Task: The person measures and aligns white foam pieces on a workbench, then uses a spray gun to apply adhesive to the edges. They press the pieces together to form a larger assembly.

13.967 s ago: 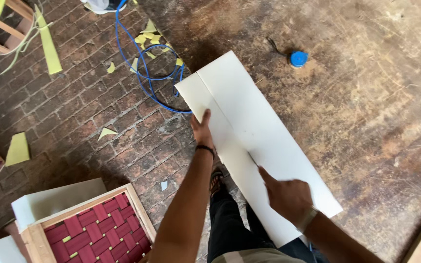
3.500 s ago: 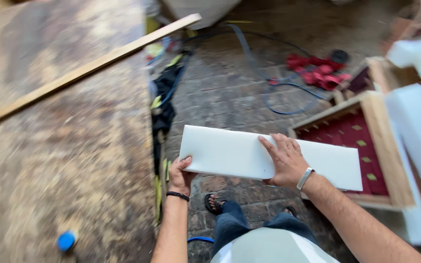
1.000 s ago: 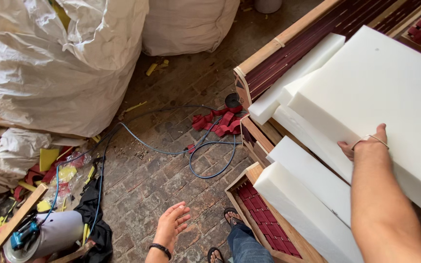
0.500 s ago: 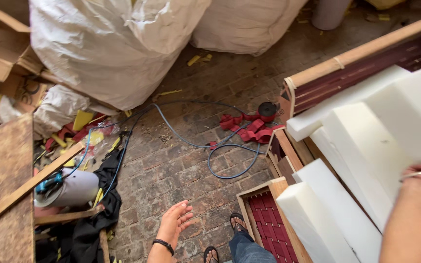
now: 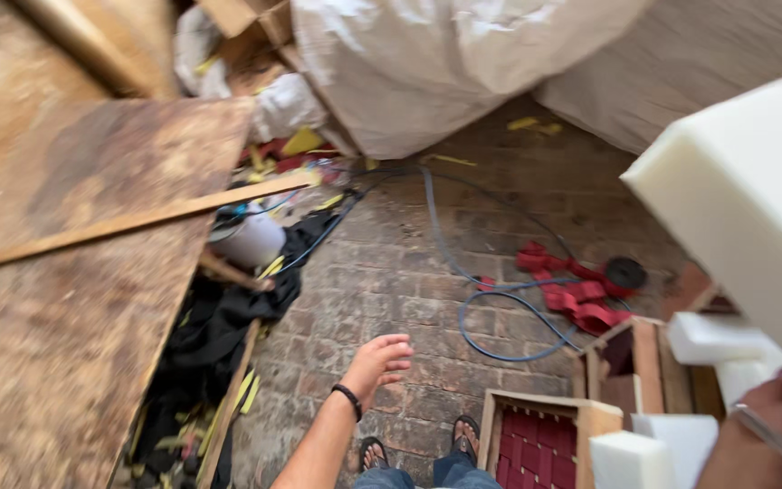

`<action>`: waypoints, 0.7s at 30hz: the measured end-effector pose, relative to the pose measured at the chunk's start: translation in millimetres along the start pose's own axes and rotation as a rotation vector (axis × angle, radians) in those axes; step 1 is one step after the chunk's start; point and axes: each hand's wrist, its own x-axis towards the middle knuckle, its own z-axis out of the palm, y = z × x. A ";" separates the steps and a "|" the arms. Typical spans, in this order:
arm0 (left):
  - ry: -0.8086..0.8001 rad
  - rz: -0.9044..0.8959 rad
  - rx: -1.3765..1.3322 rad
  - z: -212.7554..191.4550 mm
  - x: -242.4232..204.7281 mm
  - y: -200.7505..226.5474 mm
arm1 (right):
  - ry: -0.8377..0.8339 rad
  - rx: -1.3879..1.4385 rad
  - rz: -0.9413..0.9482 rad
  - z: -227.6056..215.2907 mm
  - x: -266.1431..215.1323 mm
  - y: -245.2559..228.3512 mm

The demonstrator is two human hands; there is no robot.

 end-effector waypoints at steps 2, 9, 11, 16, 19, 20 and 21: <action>-0.019 0.067 -0.020 -8.7 -22.3 12.7 | -0.152 0.014 0.076 56.4 -47.6 28.6; -0.150 0.376 -0.164 -76.4 -133.1 39.5 | -0.650 -0.025 0.537 208.1 -297.7 119.4; -0.041 0.503 -0.337 -104.1 -154.9 36.0 | -0.570 -0.186 0.704 227.1 -387.3 146.2; 0.628 0.734 -0.976 -236.2 -198.2 -12.2 | -0.730 -0.513 1.201 223.9 -621.2 217.2; 0.928 0.580 -1.095 -342.4 -225.4 -62.1 | -0.813 -0.751 1.691 198.2 -735.9 245.8; 0.989 0.539 -1.128 -373.5 -230.8 -76.4 | -0.899 -0.969 1.793 187.0 -763.6 246.7; 1.047 0.502 -1.163 -401.4 -232.7 -85.9 | -0.966 -1.013 1.960 183.8 -782.3 250.9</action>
